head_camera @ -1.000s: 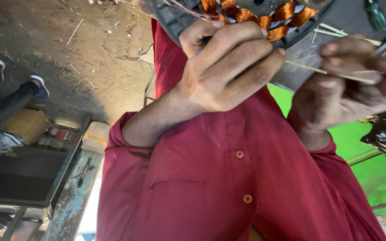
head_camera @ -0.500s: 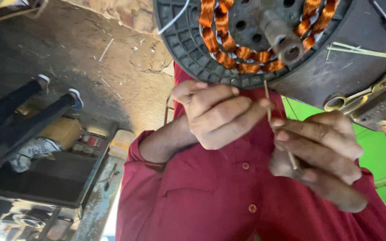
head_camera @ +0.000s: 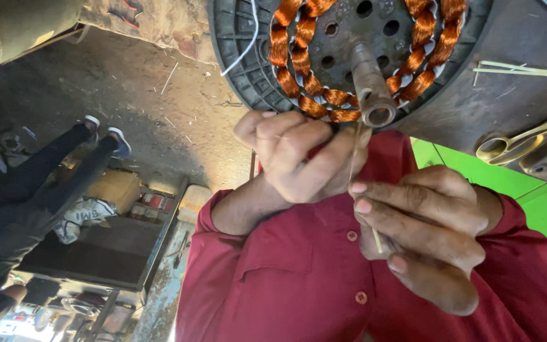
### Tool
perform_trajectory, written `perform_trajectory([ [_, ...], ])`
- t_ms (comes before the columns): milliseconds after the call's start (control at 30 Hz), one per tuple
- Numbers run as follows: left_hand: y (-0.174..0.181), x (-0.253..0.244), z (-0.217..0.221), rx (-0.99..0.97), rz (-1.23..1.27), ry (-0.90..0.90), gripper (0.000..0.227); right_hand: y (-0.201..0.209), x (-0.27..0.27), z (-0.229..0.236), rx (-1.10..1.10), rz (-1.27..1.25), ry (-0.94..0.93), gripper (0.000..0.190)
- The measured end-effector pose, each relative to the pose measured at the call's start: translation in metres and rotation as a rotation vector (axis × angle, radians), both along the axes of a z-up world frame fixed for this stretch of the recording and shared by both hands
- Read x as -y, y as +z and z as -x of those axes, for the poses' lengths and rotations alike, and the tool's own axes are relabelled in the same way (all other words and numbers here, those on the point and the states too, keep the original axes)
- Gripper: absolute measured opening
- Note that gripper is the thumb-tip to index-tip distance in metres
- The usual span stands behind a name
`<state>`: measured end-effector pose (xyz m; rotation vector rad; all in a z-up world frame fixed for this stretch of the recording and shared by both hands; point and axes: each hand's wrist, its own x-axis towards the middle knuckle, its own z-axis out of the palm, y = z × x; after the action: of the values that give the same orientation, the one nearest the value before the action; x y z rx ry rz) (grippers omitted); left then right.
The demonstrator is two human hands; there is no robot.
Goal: The person works on a motor stator, tying and securing copper windings with white string, then trimming excess string and wire with shears. The person uses a wooden stick to adjust the windings and continues to secure the connections.
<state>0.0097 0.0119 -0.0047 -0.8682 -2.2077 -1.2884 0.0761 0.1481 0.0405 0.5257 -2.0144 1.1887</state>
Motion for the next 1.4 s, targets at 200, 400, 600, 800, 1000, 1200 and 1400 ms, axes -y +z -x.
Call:
perform_trajectory([
  [200,-0.016,0.004,-0.004,-0.154,0.009,0.057,0.037,0.003,-0.016,-0.020,0.243,0.235,0.078,0.028],
  [400,-0.005,0.044,0.025,0.265,0.169,-0.112,0.098,-0.052,-0.063,-0.020,0.474,0.397,-0.294,0.025],
  [600,0.000,0.044,0.009,0.332,0.252,-0.155,0.097,-0.075,-0.073,-0.008,0.409,0.440,-0.302,0.023],
  [800,0.001,0.047,-0.014,0.265,0.280,-0.046,0.078,-0.072,-0.071,-0.017,0.298,0.302,-0.367,0.022],
  [1000,0.002,0.043,-0.018,0.191,0.291,-0.038,0.046,-0.068,-0.035,-0.034,0.267,-0.101,-0.402,0.014],
  [1200,-0.001,0.029,-0.020,0.089,0.183,-0.062,0.038,-0.052,-0.020,-0.026,0.344,-0.180,-0.357,0.020],
  [1400,-0.007,0.020,-0.020,0.013,0.139,-0.094,0.036,-0.067,-0.026,-0.031,0.254,-0.175,-0.275,0.019],
])
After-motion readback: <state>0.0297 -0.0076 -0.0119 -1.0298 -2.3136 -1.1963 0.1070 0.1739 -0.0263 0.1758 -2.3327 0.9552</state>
